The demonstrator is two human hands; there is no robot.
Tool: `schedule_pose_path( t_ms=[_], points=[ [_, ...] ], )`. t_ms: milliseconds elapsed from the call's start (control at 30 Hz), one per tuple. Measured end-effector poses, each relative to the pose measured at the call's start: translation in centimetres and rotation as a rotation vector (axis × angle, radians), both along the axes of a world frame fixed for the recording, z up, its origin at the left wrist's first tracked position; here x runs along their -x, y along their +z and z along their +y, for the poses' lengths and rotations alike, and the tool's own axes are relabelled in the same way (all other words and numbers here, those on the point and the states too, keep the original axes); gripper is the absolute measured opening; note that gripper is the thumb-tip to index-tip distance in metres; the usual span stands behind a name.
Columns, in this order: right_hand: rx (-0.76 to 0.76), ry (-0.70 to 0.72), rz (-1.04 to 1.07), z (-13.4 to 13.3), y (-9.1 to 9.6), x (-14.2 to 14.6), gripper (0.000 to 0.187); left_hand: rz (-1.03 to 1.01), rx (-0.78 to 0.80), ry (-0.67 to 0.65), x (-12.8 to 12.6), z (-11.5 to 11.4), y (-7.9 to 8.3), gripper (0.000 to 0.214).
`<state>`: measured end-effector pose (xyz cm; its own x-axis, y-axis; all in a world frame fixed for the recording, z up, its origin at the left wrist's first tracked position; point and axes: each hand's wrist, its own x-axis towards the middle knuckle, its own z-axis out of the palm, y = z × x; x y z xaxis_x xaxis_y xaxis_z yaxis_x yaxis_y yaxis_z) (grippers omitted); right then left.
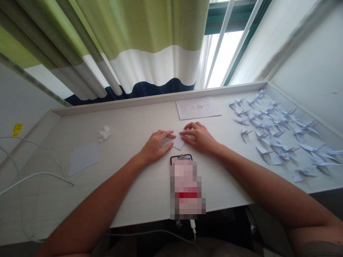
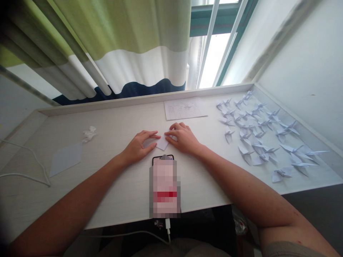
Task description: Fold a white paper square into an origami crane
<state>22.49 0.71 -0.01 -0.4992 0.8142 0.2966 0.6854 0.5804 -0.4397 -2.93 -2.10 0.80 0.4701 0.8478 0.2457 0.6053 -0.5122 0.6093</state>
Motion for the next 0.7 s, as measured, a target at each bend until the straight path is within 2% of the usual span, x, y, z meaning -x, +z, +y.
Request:
schedule_pose_path(
  t_ms=[133, 267, 533, 700],
  points=[
    [0.0, 0.01, 0.021, 0.15, -0.07, -0.08, 0.027, 0.036, -0.056, -0.04, 0.1, -0.19, 0.13, 0.049],
    [0.008, 0.015, 0.02, 0.27, -0.01, -0.08, 0.03, 0.073, -0.112, 0.007, 0.22, -0.3, 0.19, 0.048],
    [0.01, 0.0, 0.02, 0.17, 0.04, 0.13, 0.023, 0.169, -0.121, 0.006, 0.12, -0.15, 0.09, 0.027],
    [0.005, -0.006, 0.025, 0.12, 0.12, 0.28, 0.022, 0.184, -0.145, 0.016, -0.02, -0.01, -0.04, 0.026]
  ],
)
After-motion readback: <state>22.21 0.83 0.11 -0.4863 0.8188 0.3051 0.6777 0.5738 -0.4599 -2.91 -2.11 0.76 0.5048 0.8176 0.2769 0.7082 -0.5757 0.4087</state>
